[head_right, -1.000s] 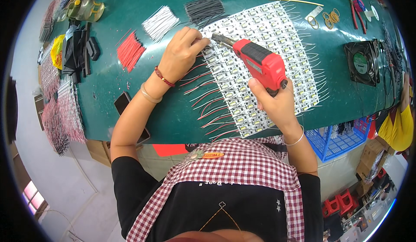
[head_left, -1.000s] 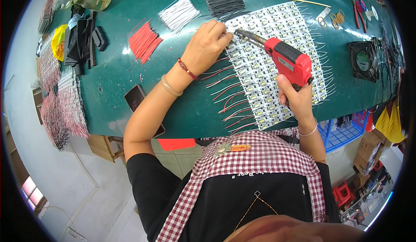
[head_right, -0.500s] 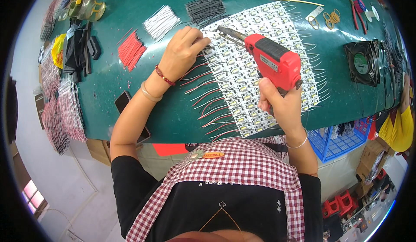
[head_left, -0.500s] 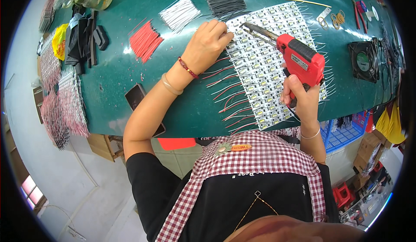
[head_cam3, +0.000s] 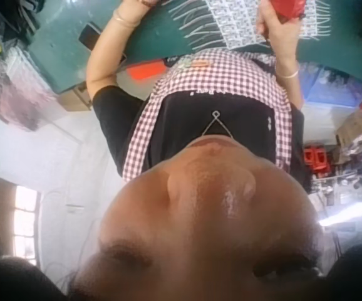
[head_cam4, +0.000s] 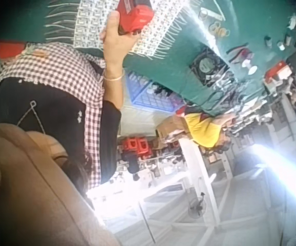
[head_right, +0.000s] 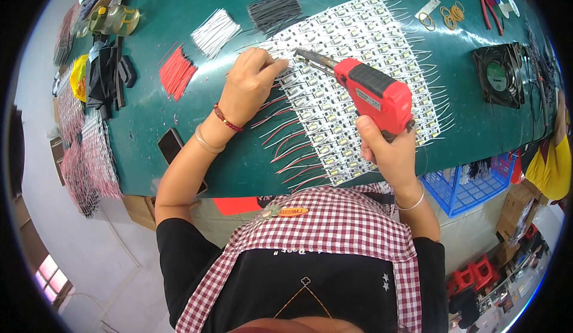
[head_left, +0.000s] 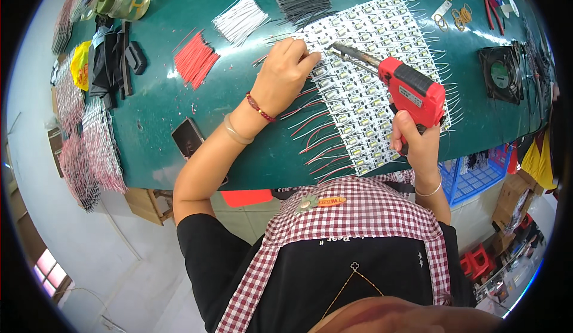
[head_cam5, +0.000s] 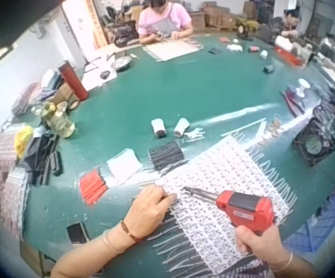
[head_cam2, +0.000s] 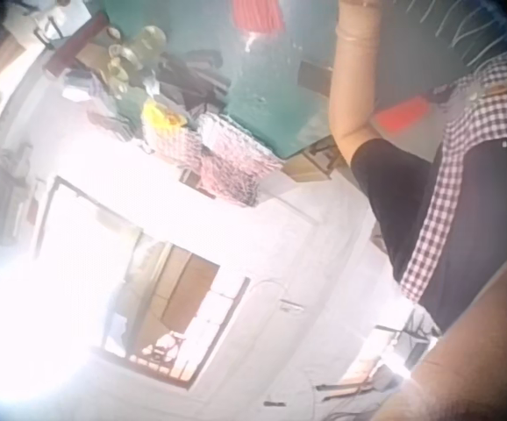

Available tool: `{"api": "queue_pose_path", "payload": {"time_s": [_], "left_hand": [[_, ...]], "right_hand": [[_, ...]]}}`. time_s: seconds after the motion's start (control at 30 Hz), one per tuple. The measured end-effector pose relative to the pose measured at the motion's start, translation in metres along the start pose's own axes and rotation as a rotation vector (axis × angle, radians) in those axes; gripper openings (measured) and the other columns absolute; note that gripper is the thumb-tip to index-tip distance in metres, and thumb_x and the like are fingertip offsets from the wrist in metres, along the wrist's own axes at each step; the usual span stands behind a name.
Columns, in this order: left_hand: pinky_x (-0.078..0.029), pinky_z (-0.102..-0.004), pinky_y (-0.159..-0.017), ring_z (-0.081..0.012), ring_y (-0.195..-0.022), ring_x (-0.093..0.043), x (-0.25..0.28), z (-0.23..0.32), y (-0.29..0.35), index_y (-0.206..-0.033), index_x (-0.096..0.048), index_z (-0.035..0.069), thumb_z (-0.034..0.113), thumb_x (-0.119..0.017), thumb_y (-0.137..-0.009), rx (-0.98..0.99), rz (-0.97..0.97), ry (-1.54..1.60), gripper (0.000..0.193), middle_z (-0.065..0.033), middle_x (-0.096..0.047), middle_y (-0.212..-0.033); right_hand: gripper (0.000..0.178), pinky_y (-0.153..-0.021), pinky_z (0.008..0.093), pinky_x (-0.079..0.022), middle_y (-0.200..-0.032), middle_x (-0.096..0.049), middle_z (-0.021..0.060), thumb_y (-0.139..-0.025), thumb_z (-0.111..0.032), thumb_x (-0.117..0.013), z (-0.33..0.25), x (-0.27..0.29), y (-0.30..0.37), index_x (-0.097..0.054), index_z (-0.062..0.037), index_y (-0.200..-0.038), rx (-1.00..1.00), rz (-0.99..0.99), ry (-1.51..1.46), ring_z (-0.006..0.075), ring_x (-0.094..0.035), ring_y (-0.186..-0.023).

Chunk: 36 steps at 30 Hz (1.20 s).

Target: The person uses a red soldering iron to solder wires onto a large LED panel. They repeatedly pick up red and white wires from piles on the table and attach them to specific points on the panel, working systematically across the surface.

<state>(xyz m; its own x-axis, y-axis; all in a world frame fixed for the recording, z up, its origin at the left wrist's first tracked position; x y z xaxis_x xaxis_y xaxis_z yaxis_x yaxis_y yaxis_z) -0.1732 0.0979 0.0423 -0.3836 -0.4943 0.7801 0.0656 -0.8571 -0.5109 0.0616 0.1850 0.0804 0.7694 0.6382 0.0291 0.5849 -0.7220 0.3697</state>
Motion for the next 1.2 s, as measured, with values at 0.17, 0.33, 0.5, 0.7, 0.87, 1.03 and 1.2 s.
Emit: {"api": "queue_pose_path", "payload": {"time_s": [0.17, 0.33, 0.5, 0.7, 0.87, 1.03, 1.2], "left_hand": [[-0.044, -0.0347, -0.066, -0.0234, -0.072, -0.052, -0.003, 0.000, -0.001, -0.090, -0.069, 0.004, -0.004, -0.061, -0.070, 0.039, -0.004, 0.017, 0.023, -0.0075, -0.050, -0.075], [-0.044, -0.0355, -0.067, -0.0244, -0.072, -0.052, -0.003, 0.001, -0.002, -0.089, -0.069, 0.003, -0.005, -0.059, -0.070, 0.044, -0.027, 0.010, 0.023, -0.0081, -0.049, -0.075], [-0.044, -0.0356, -0.069, -0.0246, -0.075, -0.051, -0.004, 0.003, -0.003, -0.090, -0.068, 0.003, -0.007, -0.058, -0.069, 0.038, -0.049, -0.008, 0.026, -0.0084, -0.049, -0.077], [-0.043, -0.0349, -0.070, -0.0243, -0.076, -0.051, -0.003, 0.005, -0.004, -0.091, -0.068, 0.004, -0.006, -0.059, -0.069, 0.031, -0.094, -0.042, 0.026, -0.0080, -0.050, -0.079], [-0.043, -0.0345, -0.070, -0.0241, -0.076, -0.051, -0.001, 0.007, -0.006, -0.092, -0.067, 0.003, -0.004, -0.060, -0.071, -0.006, -0.101, -0.069, 0.024, -0.0080, -0.050, -0.079], [-0.045, -0.0347, -0.070, -0.0247, -0.077, -0.052, -0.003, 0.003, 0.000, -0.093, -0.066, 0.002, -0.003, -0.061, -0.072, 0.009, -0.080, -0.023, 0.022, -0.0085, -0.050, -0.080], [-0.046, -0.0351, -0.069, -0.0255, -0.076, -0.054, -0.007, 0.003, 0.003, -0.093, -0.066, 0.002, -0.004, -0.060, -0.073, 0.062, -0.036, 0.023, 0.022, -0.0092, -0.051, -0.079]], "right_hand": [[0.018, -0.040, 0.0204, -0.038, -0.058, -0.055, -0.0017, -0.089, -0.018, -0.068, 0.004, -0.002, -0.001, -0.061, -0.0018, -0.086, -0.011, 0.026, -0.021, 0.0048, -0.050, -0.044], [0.018, -0.041, 0.0206, -0.040, -0.060, -0.056, -0.0016, -0.088, -0.017, -0.070, 0.006, -0.003, -0.002, -0.063, -0.0009, -0.088, -0.010, 0.015, 0.019, 0.0049, -0.051, -0.044], [0.018, -0.042, 0.0207, -0.040, -0.060, -0.057, -0.0014, -0.087, -0.017, -0.070, 0.007, -0.005, 0.001, -0.064, -0.0002, -0.090, -0.047, 0.007, 0.116, 0.0050, -0.051, -0.045], [0.017, -0.045, 0.0238, -0.041, -0.056, -0.053, 0.0020, -0.092, -0.013, -0.059, 0.001, -0.005, 0.005, -0.058, -0.0008, -0.081, -0.010, 0.052, 0.052, 0.0094, -0.051, -0.046], [0.017, -0.043, 0.0231, -0.041, -0.057, -0.055, 0.0014, -0.090, -0.015, -0.065, 0.008, 0.003, 0.004, -0.060, -0.0001, -0.086, 0.015, 0.003, -0.004, 0.0083, -0.051, -0.045], [0.019, -0.042, 0.0221, -0.041, -0.059, -0.057, 0.0008, -0.089, -0.017, -0.069, 0.009, 0.000, 0.003, -0.061, -0.0001, -0.088, -0.011, 0.009, -0.044, 0.0072, -0.052, -0.044], [0.020, -0.043, 0.0218, -0.042, -0.060, -0.057, 0.0007, -0.088, -0.018, -0.070, 0.011, 0.000, 0.001, -0.061, 0.0003, -0.089, 0.007, -0.018, -0.039, 0.0073, -0.053, -0.046]]}}
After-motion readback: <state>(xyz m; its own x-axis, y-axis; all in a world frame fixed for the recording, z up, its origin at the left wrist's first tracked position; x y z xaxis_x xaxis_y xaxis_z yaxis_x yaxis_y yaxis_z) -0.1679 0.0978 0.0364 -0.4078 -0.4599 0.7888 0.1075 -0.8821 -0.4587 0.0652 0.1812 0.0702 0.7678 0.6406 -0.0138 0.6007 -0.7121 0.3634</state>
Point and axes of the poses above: each hand's wrist, its own y-axis away from the middle knuckle, its own x-axis out of the back of the hand, z = x × y, the point moved 4 cm from there along -y, towards the middle knuckle
